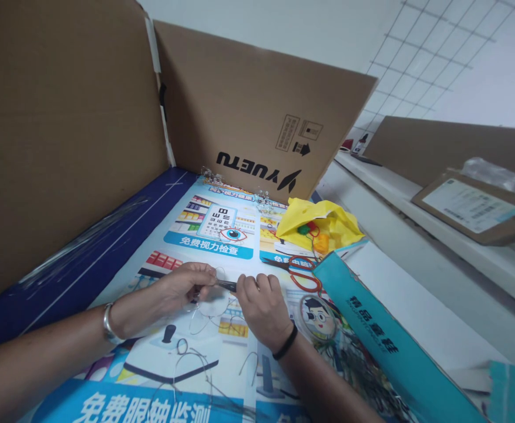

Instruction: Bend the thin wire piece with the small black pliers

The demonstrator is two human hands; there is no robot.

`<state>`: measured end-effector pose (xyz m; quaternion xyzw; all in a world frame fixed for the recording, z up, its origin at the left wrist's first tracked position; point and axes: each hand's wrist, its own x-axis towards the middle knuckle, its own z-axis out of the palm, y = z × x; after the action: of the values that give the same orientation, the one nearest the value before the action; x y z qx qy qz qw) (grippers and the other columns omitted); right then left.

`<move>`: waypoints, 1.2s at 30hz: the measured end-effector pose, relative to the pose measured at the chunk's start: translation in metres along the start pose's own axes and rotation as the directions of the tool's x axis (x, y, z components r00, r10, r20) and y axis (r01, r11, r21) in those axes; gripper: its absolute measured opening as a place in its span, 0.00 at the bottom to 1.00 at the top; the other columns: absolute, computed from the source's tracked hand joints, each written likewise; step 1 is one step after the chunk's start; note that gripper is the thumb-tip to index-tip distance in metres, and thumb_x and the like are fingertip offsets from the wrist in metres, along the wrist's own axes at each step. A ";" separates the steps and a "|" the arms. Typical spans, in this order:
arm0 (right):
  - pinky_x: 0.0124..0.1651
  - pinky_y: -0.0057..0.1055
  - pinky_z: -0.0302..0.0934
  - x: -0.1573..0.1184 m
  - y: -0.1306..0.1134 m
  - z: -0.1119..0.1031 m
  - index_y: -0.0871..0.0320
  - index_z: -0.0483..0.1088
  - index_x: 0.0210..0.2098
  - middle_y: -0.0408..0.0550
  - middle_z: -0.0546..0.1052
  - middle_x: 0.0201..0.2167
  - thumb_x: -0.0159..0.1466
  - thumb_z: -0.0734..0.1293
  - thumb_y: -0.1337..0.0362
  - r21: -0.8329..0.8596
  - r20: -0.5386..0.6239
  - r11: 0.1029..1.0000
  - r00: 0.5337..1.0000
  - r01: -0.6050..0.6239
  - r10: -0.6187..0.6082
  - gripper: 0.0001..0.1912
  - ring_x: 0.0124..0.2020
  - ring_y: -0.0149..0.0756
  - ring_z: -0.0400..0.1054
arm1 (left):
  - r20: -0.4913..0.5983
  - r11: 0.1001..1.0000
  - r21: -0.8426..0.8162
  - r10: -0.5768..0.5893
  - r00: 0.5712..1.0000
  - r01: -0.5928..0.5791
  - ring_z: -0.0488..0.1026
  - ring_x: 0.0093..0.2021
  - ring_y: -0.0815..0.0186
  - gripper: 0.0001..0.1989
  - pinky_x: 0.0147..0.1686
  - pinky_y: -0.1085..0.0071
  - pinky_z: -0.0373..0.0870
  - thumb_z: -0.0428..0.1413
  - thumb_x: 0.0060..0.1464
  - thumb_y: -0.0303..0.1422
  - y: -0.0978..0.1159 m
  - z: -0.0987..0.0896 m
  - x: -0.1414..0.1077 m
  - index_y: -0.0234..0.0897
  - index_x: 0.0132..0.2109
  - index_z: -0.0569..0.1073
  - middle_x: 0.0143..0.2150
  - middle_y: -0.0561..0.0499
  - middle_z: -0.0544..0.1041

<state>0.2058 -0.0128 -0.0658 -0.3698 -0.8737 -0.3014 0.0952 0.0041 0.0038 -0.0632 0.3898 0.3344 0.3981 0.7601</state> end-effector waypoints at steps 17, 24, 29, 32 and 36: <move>0.36 0.34 0.46 0.009 0.001 -0.001 0.59 0.66 0.33 0.47 0.67 0.27 0.64 0.59 0.59 0.162 0.098 0.976 0.986 -0.148 0.133 0.10 0.32 0.37 0.57 | -0.061 0.998 0.042 0.048 0.997 -0.045 0.60 0.18 0.75 0.05 0.20 0.74 0.49 0.55 0.43 0.27 0.001 0.004 0.000 0.33 0.24 0.66 0.18 0.54 0.66; 0.36 0.35 0.46 0.011 -0.002 -0.005 0.59 0.65 0.33 0.47 0.67 0.28 0.63 0.59 0.59 0.173 0.113 0.968 0.980 -0.180 0.162 0.10 0.32 0.37 0.56 | -0.250 1.000 0.022 0.002 0.968 0.004 0.63 0.19 0.74 0.07 0.22 0.76 0.55 0.57 0.43 0.29 -0.009 0.005 0.003 0.35 0.28 0.64 0.20 0.53 0.70; 0.35 0.35 0.46 0.009 -0.004 0.000 0.60 0.66 0.35 0.48 0.67 0.28 0.64 0.58 0.59 0.140 0.087 0.981 0.989 -0.135 0.123 0.11 0.31 0.37 0.56 | -0.262 1.000 0.015 -0.010 0.965 0.015 0.64 0.19 0.74 0.05 0.20 0.77 0.54 0.56 0.43 0.28 -0.005 0.011 0.000 0.34 0.28 0.65 0.19 0.53 0.70; 0.35 0.35 0.47 0.008 -0.004 0.000 0.61 0.66 0.37 0.48 0.66 0.27 0.64 0.58 0.60 0.104 0.059 0.988 0.993 -0.111 0.105 0.10 0.31 0.37 0.56 | -0.276 1.000 -0.010 -0.027 0.961 0.026 0.64 0.19 0.74 0.05 0.20 0.77 0.55 0.56 0.42 0.27 -0.003 0.015 -0.002 0.34 0.26 0.65 0.18 0.53 0.70; 0.35 0.36 0.48 0.006 -0.004 0.000 0.62 0.66 0.39 0.48 0.67 0.27 0.64 0.58 0.61 0.090 0.039 0.991 0.995 -0.096 0.093 0.11 0.31 0.37 0.57 | -0.292 0.999 -0.026 -0.043 0.956 0.037 0.64 0.18 0.74 0.05 0.20 0.77 0.55 0.56 0.41 0.25 -0.002 0.017 -0.003 0.33 0.25 0.65 0.18 0.53 0.69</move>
<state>0.1988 -0.0108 -0.0653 -0.4111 -0.8696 -0.2498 0.1111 0.0172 -0.0047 -0.0569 0.3121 0.4469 0.4391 0.7142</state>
